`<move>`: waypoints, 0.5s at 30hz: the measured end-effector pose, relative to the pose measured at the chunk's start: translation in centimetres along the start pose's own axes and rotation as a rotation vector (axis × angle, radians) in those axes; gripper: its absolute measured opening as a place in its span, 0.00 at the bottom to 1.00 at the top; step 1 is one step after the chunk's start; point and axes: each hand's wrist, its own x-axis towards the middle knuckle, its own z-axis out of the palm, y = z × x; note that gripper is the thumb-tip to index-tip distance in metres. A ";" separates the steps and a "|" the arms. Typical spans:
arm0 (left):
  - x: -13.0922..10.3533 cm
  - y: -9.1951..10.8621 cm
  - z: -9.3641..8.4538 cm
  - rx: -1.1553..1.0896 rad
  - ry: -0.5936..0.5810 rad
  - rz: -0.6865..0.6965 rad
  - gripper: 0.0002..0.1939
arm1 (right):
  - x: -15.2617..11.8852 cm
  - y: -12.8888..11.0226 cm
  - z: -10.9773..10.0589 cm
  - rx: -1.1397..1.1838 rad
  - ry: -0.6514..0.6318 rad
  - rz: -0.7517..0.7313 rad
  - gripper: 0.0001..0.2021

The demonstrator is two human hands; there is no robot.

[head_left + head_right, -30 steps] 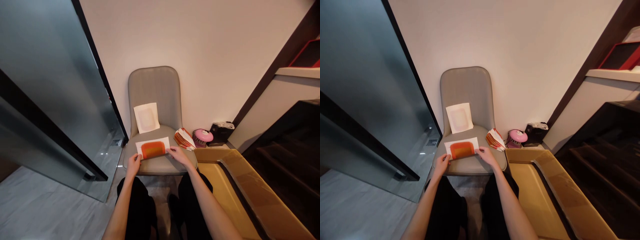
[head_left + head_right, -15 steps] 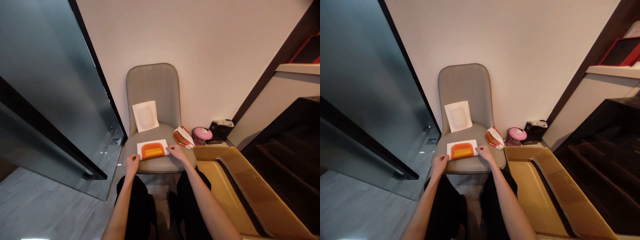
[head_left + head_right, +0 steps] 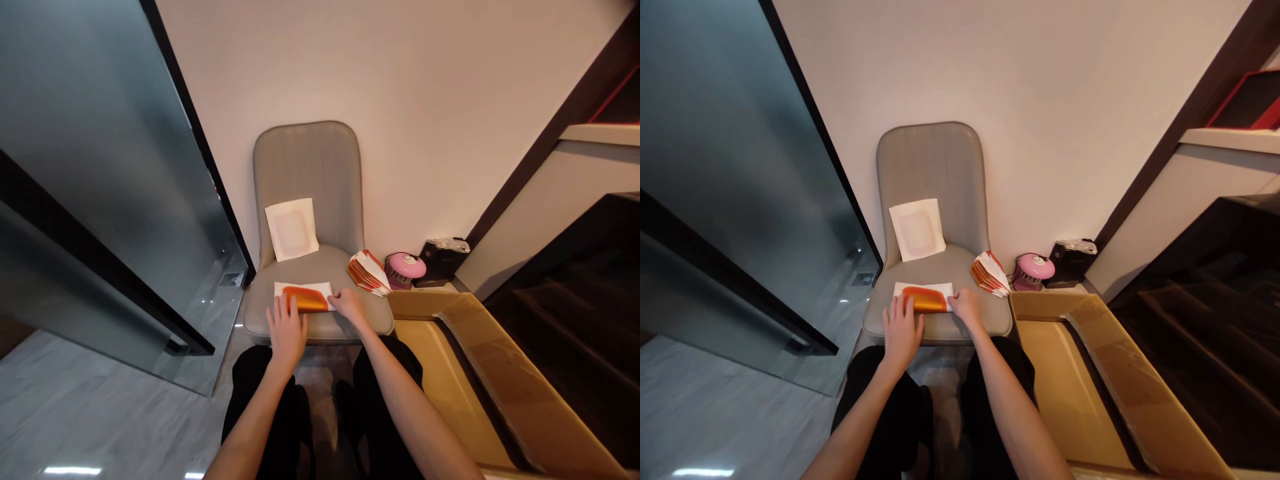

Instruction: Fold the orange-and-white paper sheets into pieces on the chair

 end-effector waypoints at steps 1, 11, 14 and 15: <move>-0.3 0.3 0.6 -0.012 -0.026 0.041 0.26 | 0.1 0.0 0.1 -0.012 0.009 -0.001 0.10; -0.7 0.2 3.7 0.031 -0.163 0.044 0.31 | 0.8 -0.2 0.7 -0.097 0.078 0.044 0.07; -0.4 0.2 3.9 0.041 -0.149 0.033 0.29 | 0.5 -0.3 0.9 -0.087 0.141 0.009 0.08; -0.3 0.3 3.9 0.050 -0.145 0.029 0.28 | 0.3 -0.2 0.9 -0.075 0.156 -0.005 0.09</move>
